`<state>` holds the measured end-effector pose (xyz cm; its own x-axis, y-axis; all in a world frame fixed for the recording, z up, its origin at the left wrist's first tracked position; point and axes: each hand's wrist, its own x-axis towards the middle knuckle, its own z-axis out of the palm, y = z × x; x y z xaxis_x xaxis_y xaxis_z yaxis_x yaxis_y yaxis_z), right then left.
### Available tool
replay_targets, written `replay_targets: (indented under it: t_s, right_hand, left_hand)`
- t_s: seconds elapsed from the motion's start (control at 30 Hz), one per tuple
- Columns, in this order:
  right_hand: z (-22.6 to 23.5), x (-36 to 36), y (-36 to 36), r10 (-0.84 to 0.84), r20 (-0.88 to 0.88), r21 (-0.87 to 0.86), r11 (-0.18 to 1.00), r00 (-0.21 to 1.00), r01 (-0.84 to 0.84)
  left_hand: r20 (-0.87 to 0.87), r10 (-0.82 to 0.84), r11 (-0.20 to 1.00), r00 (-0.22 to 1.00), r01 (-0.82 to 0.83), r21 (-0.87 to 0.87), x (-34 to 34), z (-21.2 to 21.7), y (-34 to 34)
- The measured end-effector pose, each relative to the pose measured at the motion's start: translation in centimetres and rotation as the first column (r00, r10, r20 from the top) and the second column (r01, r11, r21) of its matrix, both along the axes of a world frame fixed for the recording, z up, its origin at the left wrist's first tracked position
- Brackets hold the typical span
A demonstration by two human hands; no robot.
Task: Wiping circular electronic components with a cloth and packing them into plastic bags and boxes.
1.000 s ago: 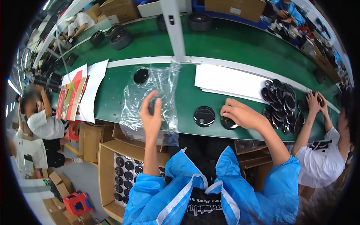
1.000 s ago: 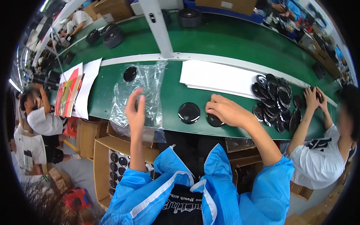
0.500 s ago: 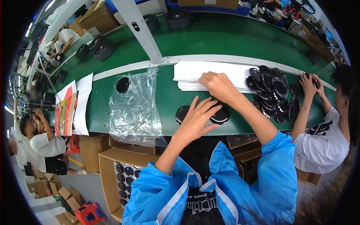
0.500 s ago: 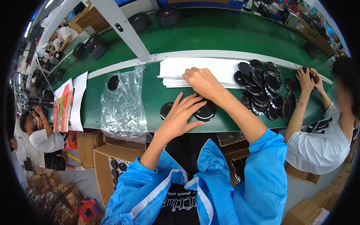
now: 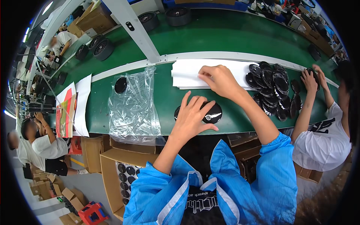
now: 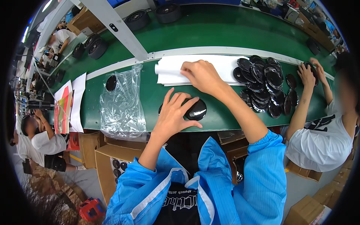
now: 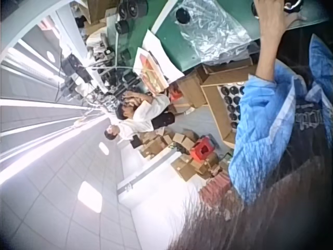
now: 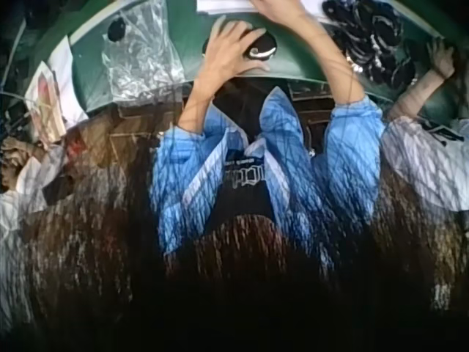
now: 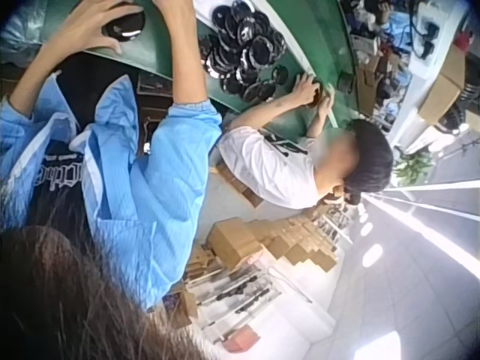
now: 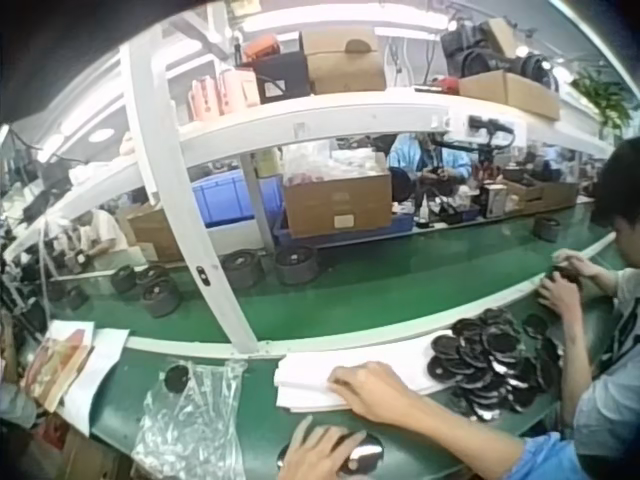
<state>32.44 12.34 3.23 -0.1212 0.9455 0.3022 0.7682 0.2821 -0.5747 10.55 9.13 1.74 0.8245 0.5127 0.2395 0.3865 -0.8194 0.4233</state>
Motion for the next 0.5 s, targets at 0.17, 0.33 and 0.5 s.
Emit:
replay_targets:
  t_s: [0.17,0.33,0.5]
  right_hand:
    - [3.5,-2.7,-2.8,-0.188,-0.309,0.454,0.832,0.932,0.318]
    - [5.0,-11.6,-14.0,0.356,0.248,0.561,0.706,0.901,-0.433]
    - [7.1,-10.3,-16.5,0.314,0.306,0.396,0.816,0.899,-0.42]
  left_hand:
    - [0.125,0.038,0.993,0.991,-0.051,0.102,-1.2,-0.1,-0.2]
    - [0.42,0.292,0.566,0.859,0.199,-0.8,-6.8,-0.2,-0.1]
    - [0.196,0.309,0.184,0.931,0.143,-0.972,-12.1,1.8,-1.2]
